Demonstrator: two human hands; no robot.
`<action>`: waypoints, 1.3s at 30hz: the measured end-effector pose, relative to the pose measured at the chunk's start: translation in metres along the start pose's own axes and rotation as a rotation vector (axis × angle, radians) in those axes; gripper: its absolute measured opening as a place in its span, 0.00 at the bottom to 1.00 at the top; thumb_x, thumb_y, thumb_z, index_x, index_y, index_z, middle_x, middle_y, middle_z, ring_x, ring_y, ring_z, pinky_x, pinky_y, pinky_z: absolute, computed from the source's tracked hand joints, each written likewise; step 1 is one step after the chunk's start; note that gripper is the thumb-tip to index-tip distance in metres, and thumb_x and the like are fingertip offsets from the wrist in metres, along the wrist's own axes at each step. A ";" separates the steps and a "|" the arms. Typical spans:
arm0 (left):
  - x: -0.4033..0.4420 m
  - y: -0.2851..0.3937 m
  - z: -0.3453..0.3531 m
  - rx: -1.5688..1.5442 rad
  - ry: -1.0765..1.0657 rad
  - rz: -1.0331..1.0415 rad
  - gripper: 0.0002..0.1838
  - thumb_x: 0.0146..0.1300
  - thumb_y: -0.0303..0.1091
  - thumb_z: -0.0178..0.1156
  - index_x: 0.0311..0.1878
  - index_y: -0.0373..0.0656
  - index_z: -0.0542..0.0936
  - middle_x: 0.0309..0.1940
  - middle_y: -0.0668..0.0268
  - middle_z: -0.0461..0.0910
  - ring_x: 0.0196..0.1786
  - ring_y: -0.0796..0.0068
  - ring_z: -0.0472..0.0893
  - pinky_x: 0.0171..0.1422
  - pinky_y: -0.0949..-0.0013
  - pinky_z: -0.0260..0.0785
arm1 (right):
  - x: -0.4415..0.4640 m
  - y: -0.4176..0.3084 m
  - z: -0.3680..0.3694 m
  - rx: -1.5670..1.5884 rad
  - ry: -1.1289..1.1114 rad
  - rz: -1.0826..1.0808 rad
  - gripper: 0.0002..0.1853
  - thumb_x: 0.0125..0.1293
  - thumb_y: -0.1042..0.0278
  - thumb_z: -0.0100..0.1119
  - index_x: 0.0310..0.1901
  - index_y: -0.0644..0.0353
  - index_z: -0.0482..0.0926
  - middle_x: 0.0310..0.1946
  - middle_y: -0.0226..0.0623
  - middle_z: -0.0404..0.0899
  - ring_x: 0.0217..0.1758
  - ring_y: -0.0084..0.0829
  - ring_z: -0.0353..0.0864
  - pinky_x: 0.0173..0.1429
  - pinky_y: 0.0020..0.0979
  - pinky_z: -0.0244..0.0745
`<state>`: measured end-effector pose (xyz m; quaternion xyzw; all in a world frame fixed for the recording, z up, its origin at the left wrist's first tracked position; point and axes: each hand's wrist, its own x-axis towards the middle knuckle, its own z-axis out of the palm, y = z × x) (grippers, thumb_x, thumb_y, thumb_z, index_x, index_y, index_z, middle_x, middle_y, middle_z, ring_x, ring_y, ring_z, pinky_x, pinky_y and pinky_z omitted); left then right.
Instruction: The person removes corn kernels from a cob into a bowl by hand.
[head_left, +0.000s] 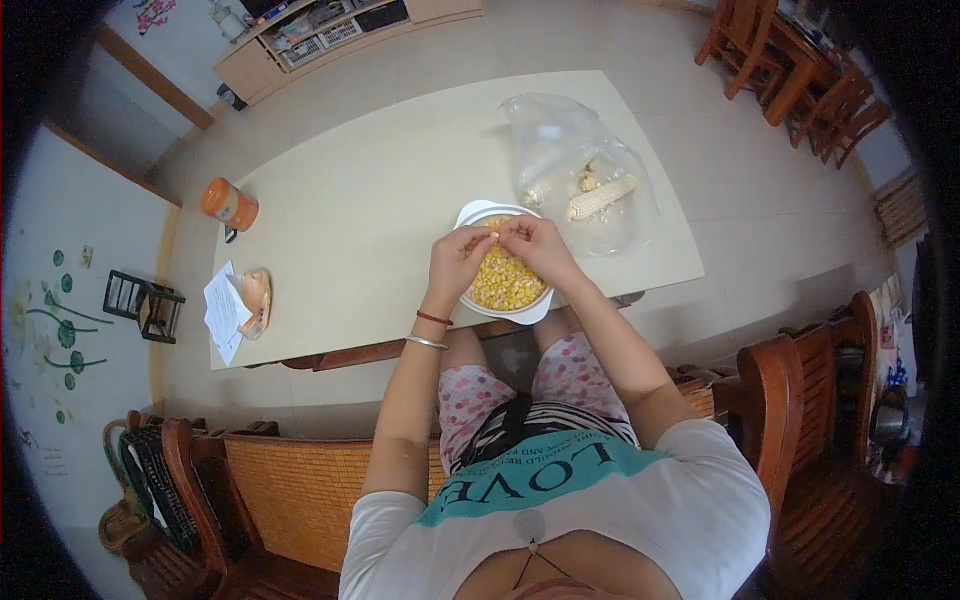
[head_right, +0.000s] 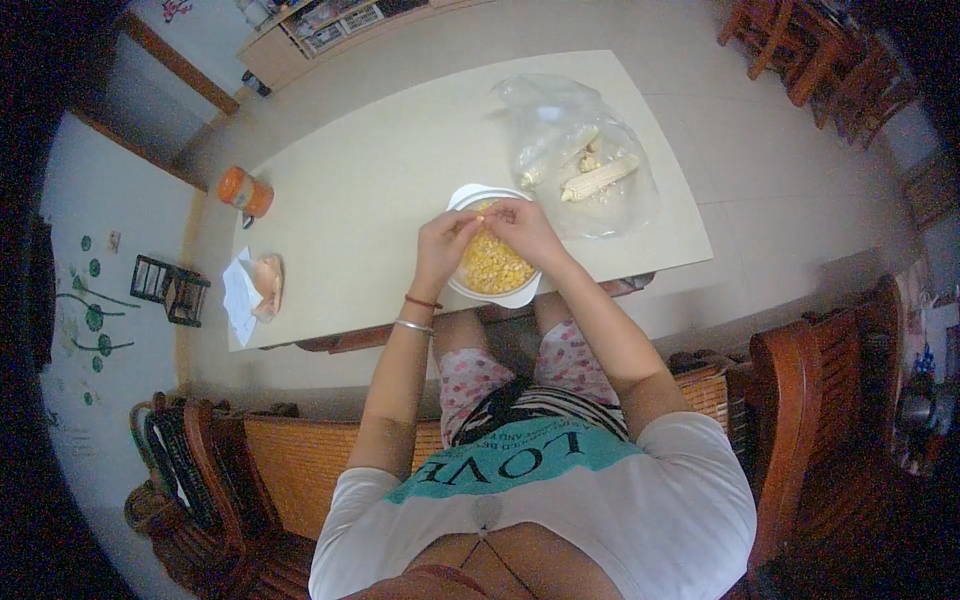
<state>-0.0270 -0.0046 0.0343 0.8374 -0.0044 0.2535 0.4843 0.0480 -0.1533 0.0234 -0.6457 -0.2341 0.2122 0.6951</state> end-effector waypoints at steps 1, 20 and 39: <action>0.000 0.000 0.000 0.006 -0.002 -0.001 0.07 0.55 0.26 0.65 0.37 0.36 0.82 0.31 0.58 0.82 0.31 0.71 0.82 0.36 0.73 0.74 | 0.002 0.005 -0.001 -0.005 -0.012 0.003 0.05 0.61 0.72 0.57 0.33 0.65 0.79 0.27 0.29 0.79 0.30 0.17 0.75 0.35 0.21 0.72; 0.001 0.004 0.000 0.122 -0.037 0.125 0.06 0.55 0.26 0.63 0.36 0.36 0.82 0.28 0.57 0.81 0.29 0.63 0.81 0.35 0.69 0.73 | 0.005 0.012 -0.005 -0.139 -0.023 0.007 0.06 0.61 0.71 0.56 0.32 0.65 0.78 0.28 0.31 0.79 0.33 0.19 0.74 0.37 0.25 0.71; 0.002 -0.014 0.002 0.299 0.149 0.086 0.06 0.53 0.21 0.55 0.34 0.37 0.79 0.33 0.56 0.77 0.41 0.56 0.77 0.47 0.59 0.70 | 0.019 -0.009 -0.130 -1.281 0.616 -0.113 0.08 0.60 0.67 0.51 0.31 0.63 0.76 0.31 0.48 0.77 0.38 0.49 0.78 0.42 0.44 0.72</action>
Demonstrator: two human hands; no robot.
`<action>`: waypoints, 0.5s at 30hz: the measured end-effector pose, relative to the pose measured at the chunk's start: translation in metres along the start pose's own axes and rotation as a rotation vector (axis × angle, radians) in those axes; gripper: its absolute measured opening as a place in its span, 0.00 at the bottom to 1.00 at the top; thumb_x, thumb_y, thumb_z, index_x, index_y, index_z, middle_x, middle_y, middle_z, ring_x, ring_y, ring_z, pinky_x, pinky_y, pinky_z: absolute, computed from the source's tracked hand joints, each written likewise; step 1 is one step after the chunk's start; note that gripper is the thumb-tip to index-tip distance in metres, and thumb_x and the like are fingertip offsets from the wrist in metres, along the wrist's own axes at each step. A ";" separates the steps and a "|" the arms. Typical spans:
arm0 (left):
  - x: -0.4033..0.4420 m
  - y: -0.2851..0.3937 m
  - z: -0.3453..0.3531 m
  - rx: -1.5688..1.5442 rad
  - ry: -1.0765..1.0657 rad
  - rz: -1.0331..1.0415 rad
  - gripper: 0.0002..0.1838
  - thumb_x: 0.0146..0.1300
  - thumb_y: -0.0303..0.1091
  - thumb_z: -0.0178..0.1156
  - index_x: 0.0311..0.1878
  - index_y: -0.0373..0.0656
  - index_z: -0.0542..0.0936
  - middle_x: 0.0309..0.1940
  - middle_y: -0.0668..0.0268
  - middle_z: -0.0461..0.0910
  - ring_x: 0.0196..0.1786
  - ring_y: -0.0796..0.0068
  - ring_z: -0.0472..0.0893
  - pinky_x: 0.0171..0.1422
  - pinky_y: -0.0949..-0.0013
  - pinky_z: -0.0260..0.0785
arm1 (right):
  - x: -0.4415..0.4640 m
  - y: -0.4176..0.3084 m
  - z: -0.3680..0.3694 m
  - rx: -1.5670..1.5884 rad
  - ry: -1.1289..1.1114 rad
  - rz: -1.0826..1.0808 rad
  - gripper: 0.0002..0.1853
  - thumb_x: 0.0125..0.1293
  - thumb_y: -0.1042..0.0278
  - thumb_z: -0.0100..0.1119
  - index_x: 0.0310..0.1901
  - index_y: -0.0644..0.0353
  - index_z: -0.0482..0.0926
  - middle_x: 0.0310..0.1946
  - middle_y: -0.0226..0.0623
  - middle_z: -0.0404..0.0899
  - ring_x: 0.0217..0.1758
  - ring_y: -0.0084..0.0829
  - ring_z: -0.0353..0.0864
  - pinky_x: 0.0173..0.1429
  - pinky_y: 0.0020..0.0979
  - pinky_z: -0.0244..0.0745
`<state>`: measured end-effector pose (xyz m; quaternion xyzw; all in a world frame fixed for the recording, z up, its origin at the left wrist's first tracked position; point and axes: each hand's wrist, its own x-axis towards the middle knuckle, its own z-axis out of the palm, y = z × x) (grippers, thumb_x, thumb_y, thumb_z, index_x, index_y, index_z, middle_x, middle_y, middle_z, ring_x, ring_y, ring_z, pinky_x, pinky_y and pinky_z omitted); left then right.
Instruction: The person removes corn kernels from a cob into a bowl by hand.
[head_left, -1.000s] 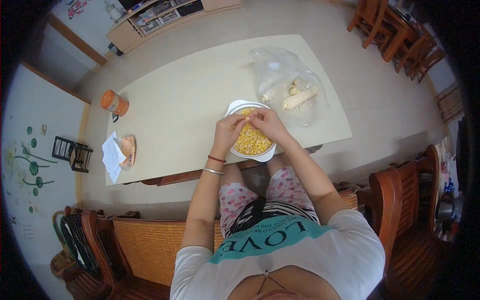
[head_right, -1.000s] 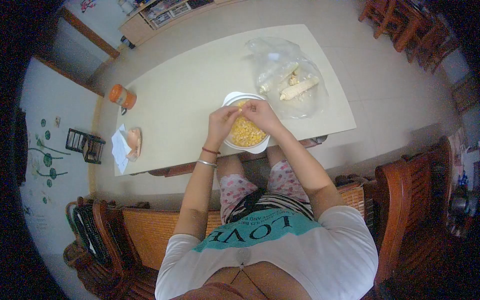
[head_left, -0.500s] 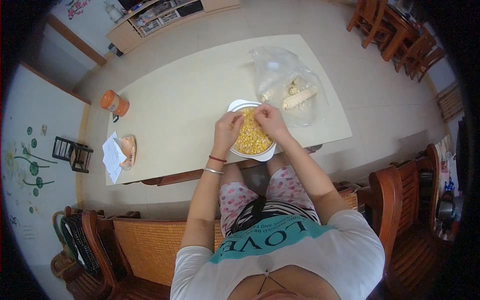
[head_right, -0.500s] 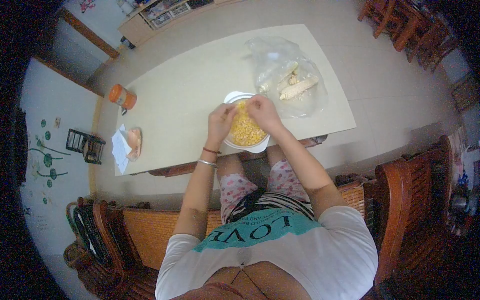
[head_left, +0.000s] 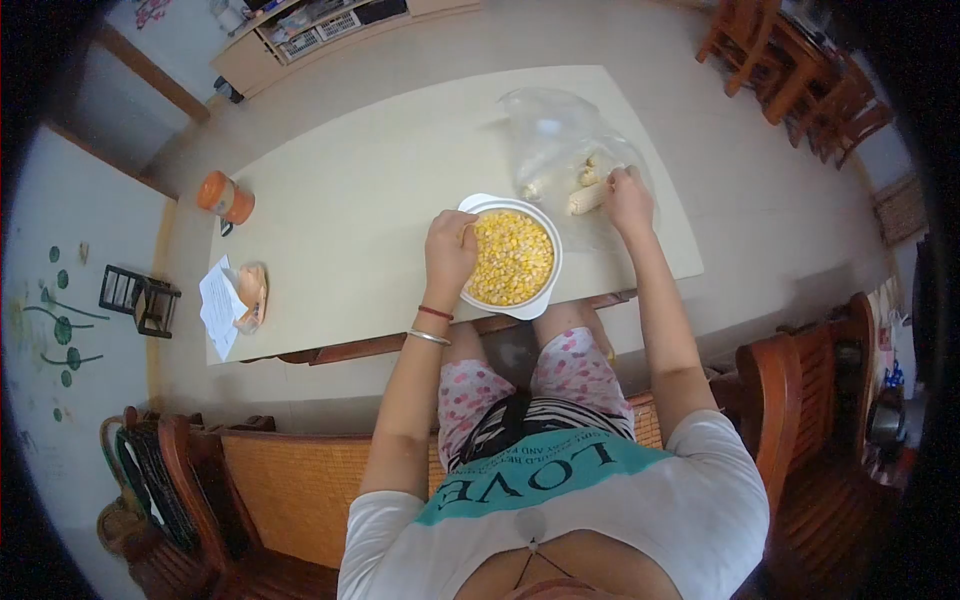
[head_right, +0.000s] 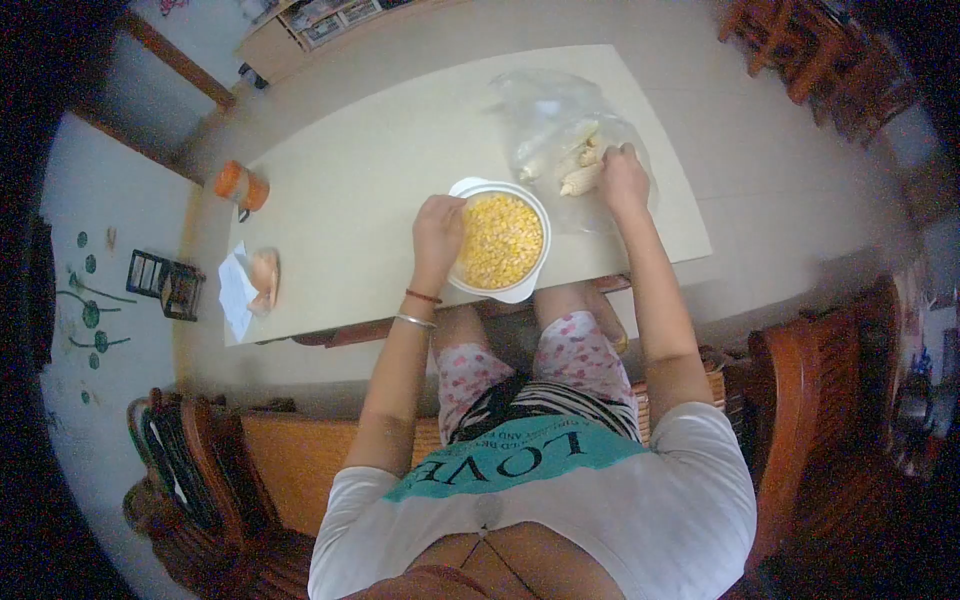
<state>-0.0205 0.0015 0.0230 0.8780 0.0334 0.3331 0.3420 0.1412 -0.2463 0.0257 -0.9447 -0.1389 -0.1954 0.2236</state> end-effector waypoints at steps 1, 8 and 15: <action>0.001 0.002 -0.002 -0.012 -0.002 -0.010 0.05 0.54 0.21 0.55 0.34 0.37 0.79 0.33 0.56 0.77 0.41 0.56 0.77 0.47 0.60 0.70 | -0.001 -0.005 -0.005 0.026 -0.002 0.013 0.07 0.59 0.68 0.52 0.31 0.63 0.76 0.31 0.48 0.76 0.38 0.48 0.78 0.42 0.44 0.73; 0.002 0.002 0.000 -0.067 0.011 -0.054 0.05 0.55 0.20 0.54 0.33 0.36 0.79 0.32 0.55 0.78 0.38 0.55 0.78 0.44 0.62 0.71 | -0.037 -0.085 -0.030 0.517 -0.255 -0.314 0.06 0.57 0.69 0.57 0.33 0.62 0.78 0.32 0.45 0.77 0.38 0.45 0.78 0.42 0.41 0.73; 0.003 0.005 -0.001 -0.085 0.025 -0.072 0.06 0.55 0.19 0.53 0.33 0.36 0.79 0.32 0.55 0.78 0.38 0.56 0.78 0.44 0.62 0.71 | -0.069 -0.134 0.020 0.224 -0.798 -0.854 0.06 0.52 0.71 0.55 0.27 0.61 0.81 0.29 0.47 0.80 0.34 0.46 0.81 0.38 0.43 0.75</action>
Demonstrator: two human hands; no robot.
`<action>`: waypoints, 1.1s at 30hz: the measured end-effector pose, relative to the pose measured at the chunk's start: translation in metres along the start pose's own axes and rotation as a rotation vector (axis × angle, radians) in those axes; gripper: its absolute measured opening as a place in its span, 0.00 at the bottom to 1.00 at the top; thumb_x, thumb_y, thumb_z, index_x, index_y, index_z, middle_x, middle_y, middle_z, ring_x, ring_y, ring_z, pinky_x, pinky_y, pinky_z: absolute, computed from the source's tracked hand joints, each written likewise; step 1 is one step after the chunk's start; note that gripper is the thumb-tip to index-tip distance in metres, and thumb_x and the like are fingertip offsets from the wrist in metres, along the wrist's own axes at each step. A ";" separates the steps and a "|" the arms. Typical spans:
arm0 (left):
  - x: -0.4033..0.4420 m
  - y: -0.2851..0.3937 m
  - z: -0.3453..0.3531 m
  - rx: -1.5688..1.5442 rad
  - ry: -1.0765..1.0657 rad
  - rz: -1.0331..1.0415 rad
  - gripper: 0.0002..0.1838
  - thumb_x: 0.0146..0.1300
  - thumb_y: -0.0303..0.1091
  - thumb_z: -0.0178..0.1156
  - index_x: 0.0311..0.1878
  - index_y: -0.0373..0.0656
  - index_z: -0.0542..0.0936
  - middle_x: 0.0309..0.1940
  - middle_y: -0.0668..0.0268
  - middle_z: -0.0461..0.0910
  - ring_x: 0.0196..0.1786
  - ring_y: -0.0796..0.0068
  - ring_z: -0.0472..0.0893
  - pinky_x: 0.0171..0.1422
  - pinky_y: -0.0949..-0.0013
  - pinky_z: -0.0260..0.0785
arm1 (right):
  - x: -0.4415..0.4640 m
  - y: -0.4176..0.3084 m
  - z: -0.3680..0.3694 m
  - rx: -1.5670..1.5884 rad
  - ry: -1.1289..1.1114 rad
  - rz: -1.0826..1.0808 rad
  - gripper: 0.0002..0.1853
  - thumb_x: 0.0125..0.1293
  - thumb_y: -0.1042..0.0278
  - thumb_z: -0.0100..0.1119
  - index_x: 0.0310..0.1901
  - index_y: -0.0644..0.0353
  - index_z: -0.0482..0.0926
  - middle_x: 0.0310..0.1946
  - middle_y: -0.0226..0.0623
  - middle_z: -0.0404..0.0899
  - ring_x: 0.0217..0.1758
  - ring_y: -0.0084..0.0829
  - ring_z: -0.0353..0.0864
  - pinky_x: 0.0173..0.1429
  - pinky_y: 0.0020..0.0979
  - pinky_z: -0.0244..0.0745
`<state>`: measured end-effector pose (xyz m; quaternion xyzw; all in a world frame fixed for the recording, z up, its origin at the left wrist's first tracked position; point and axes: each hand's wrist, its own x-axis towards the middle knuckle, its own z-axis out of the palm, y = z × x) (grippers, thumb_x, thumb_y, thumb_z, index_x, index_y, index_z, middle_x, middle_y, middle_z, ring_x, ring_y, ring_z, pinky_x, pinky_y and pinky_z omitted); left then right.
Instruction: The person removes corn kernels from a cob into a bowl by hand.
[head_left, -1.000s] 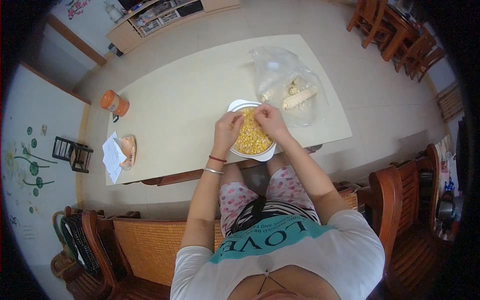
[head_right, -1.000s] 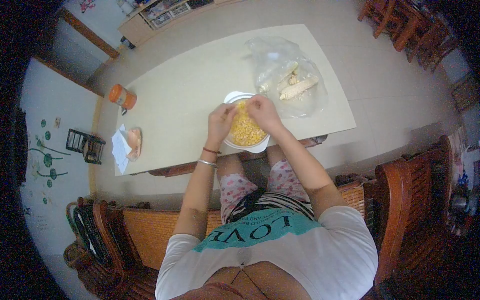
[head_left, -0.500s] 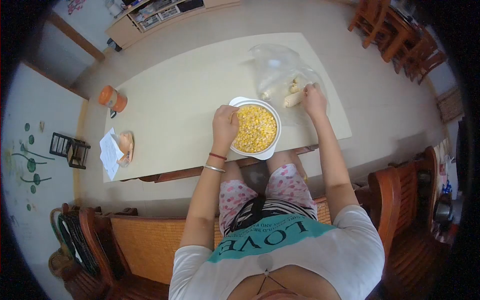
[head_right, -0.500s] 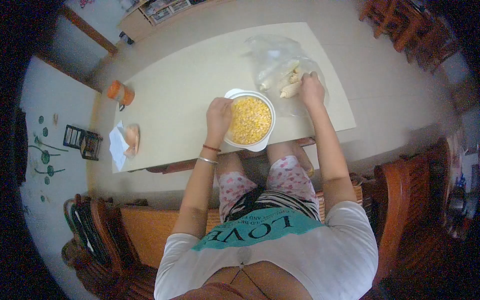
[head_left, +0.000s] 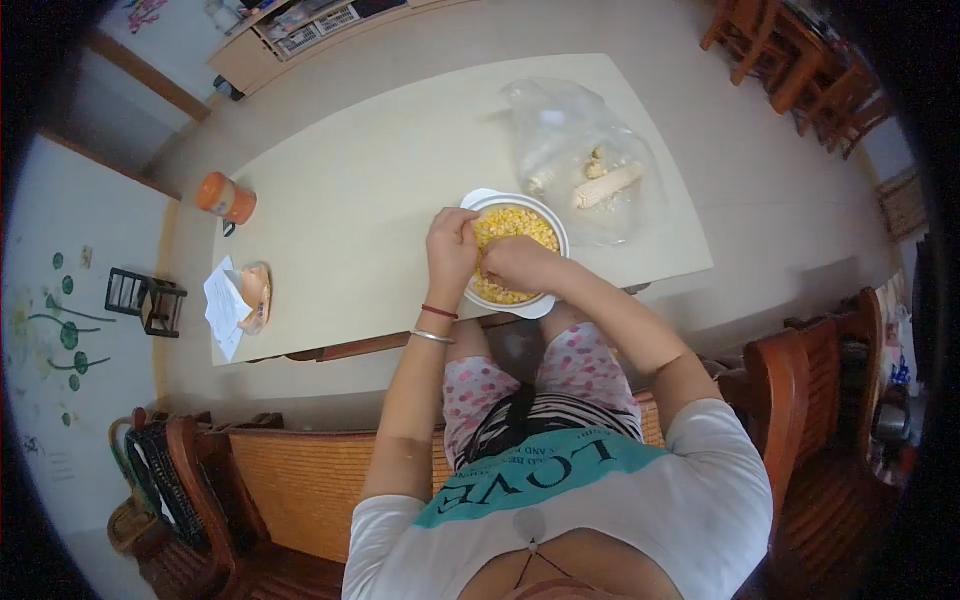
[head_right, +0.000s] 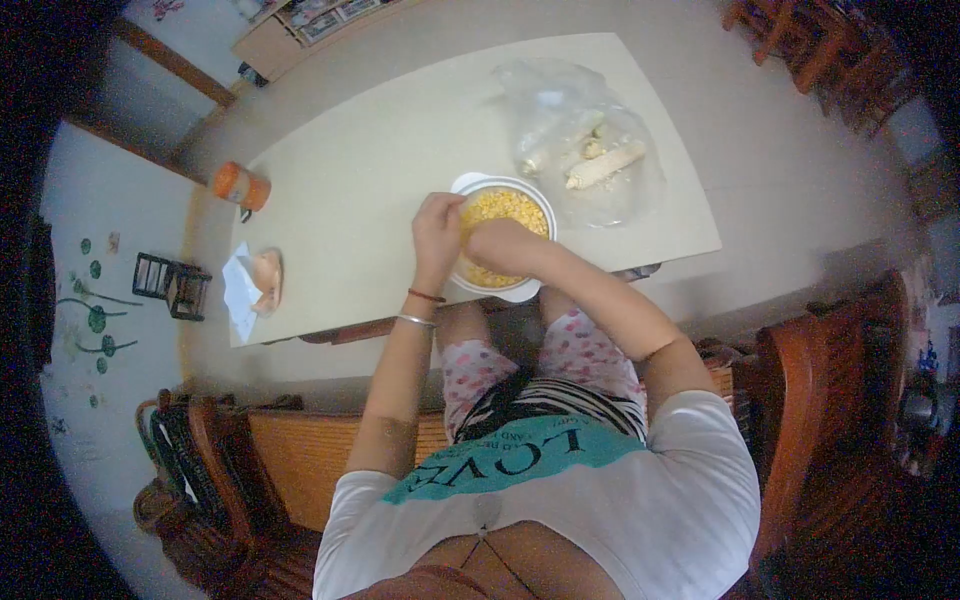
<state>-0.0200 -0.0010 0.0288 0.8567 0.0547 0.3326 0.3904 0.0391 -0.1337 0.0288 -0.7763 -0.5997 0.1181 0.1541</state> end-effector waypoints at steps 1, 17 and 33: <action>0.000 -0.002 0.001 -0.001 0.004 0.001 0.06 0.55 0.18 0.53 0.33 0.36 0.79 0.32 0.55 0.78 0.38 0.57 0.78 0.44 0.62 0.71 | 0.004 -0.006 0.000 -0.042 -0.044 0.023 0.06 0.52 0.71 0.55 0.27 0.61 0.81 0.29 0.46 0.80 0.33 0.45 0.81 0.38 0.42 0.76; 0.000 0.003 -0.001 -0.075 -0.006 -0.047 0.06 0.55 0.20 0.55 0.35 0.36 0.80 0.32 0.56 0.78 0.36 0.59 0.79 0.42 0.65 0.72 | -0.005 0.011 0.004 0.157 0.442 -0.002 0.05 0.54 0.71 0.58 0.31 0.63 0.79 0.28 0.44 0.80 0.31 0.38 0.81 0.35 0.35 0.74; 0.000 0.018 -0.008 -0.140 -0.182 0.190 0.03 0.55 0.22 0.62 0.34 0.35 0.81 0.30 0.57 0.80 0.34 0.63 0.81 0.39 0.68 0.73 | -0.023 0.016 0.001 1.190 0.515 0.482 0.11 0.62 0.66 0.58 0.36 0.67 0.81 0.22 0.29 0.75 0.23 0.18 0.71 0.27 0.22 0.66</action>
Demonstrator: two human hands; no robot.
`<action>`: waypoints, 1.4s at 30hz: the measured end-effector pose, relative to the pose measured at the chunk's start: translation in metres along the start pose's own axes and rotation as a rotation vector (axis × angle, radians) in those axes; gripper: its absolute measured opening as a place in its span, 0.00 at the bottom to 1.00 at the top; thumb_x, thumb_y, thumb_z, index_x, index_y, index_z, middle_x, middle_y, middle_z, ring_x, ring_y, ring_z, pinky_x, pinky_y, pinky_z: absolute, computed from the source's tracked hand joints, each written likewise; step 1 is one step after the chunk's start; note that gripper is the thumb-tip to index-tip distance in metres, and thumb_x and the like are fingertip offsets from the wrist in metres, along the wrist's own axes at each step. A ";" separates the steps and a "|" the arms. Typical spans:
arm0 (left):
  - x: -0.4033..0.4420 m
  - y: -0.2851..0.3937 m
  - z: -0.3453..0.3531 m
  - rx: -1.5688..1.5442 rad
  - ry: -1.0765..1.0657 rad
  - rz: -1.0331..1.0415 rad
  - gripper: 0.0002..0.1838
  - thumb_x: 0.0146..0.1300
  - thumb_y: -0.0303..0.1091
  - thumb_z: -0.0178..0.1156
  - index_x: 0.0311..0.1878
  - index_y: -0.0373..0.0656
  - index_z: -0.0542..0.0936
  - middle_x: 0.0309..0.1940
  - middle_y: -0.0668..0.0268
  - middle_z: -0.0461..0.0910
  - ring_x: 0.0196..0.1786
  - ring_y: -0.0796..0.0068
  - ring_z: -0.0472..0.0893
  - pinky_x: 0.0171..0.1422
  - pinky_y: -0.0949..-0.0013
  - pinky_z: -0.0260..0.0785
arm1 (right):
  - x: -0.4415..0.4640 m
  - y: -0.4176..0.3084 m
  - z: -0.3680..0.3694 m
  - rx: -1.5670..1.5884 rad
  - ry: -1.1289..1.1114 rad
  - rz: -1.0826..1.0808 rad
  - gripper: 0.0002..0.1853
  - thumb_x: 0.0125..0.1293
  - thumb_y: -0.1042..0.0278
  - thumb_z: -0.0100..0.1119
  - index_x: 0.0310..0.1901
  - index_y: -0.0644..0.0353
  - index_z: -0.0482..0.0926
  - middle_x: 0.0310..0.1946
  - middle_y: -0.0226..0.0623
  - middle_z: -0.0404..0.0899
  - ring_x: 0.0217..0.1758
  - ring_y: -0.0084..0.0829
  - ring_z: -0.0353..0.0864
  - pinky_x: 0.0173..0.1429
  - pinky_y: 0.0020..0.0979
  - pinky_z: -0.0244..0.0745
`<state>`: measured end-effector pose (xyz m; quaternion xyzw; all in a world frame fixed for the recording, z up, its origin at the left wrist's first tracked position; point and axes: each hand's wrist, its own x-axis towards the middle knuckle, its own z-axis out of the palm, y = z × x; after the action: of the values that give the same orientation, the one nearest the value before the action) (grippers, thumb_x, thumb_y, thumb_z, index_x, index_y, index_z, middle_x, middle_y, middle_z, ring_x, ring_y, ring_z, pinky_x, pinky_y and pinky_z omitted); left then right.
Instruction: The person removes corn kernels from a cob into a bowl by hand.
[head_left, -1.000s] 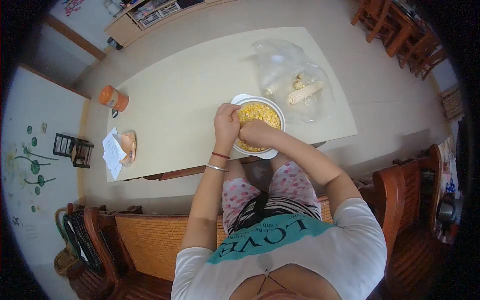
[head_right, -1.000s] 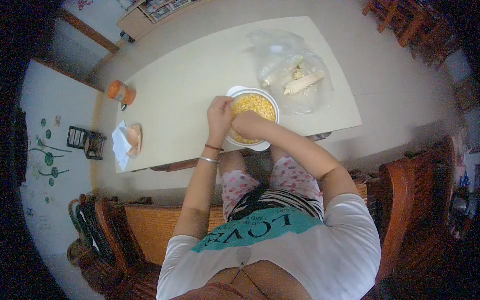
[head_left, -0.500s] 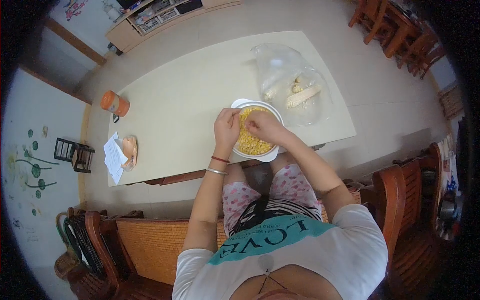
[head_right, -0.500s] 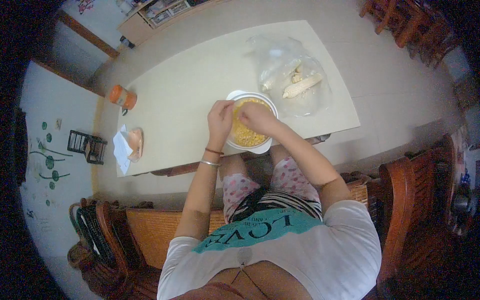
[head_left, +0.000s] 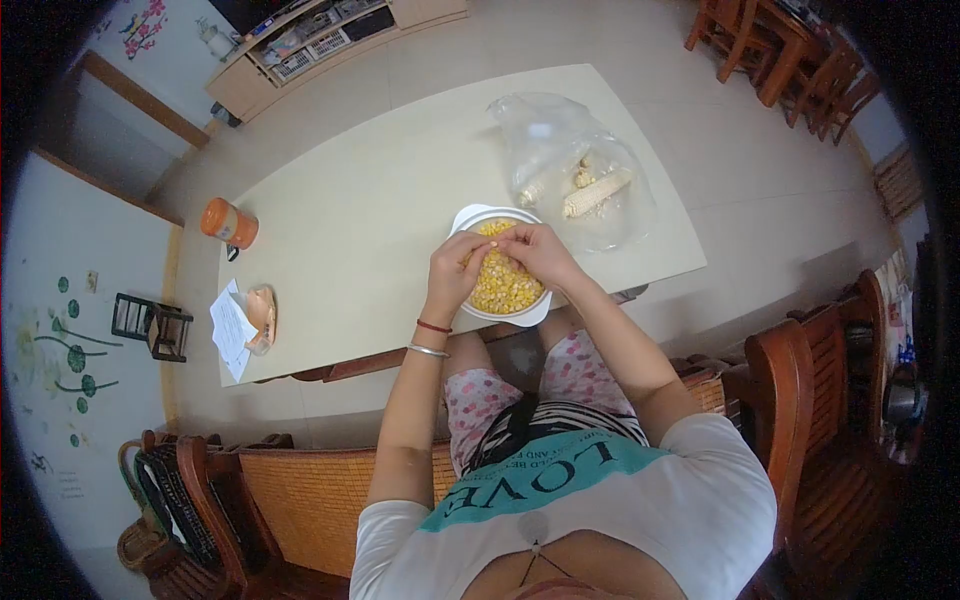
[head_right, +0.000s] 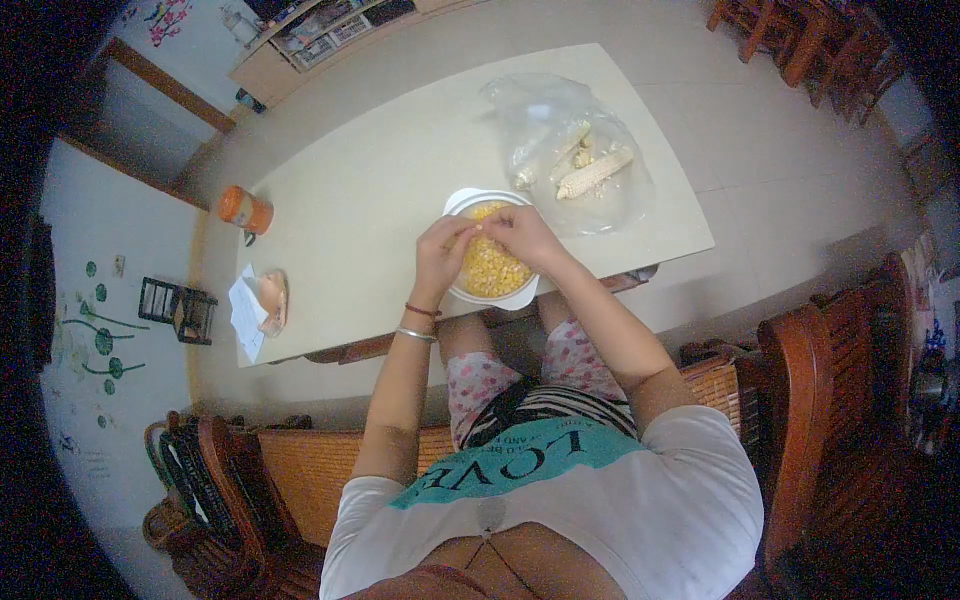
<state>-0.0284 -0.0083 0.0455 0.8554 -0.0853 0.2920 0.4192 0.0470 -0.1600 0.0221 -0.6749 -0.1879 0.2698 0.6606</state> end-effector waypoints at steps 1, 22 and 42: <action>0.000 0.001 0.000 -0.003 0.002 0.000 0.03 0.55 0.22 0.62 0.34 0.35 0.81 0.30 0.57 0.80 0.34 0.63 0.81 0.38 0.68 0.73 | 0.001 0.002 0.000 0.009 -0.003 -0.011 0.11 0.62 0.66 0.58 0.36 0.67 0.81 0.21 0.28 0.75 0.22 0.17 0.71 0.26 0.21 0.65; -0.003 -0.001 0.002 0.012 -0.044 -0.017 0.05 0.55 0.22 0.61 0.36 0.34 0.78 0.32 0.56 0.79 0.34 0.62 0.80 0.39 0.68 0.73 | 0.000 0.000 0.000 -0.047 0.001 -0.020 0.11 0.62 0.66 0.58 0.36 0.68 0.80 0.20 0.29 0.75 0.22 0.18 0.72 0.26 0.22 0.66; -0.004 0.001 0.003 0.070 -0.069 0.078 0.05 0.55 0.23 0.61 0.35 0.36 0.76 0.31 0.57 0.77 0.34 0.57 0.78 0.38 0.64 0.72 | 0.003 0.005 0.000 -0.014 0.000 -0.045 0.06 0.61 0.70 0.55 0.33 0.64 0.78 0.20 0.29 0.74 0.21 0.17 0.71 0.25 0.21 0.65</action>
<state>-0.0311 -0.0120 0.0422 0.8753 -0.1226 0.2812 0.3739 0.0490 -0.1578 0.0169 -0.6750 -0.2049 0.2538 0.6617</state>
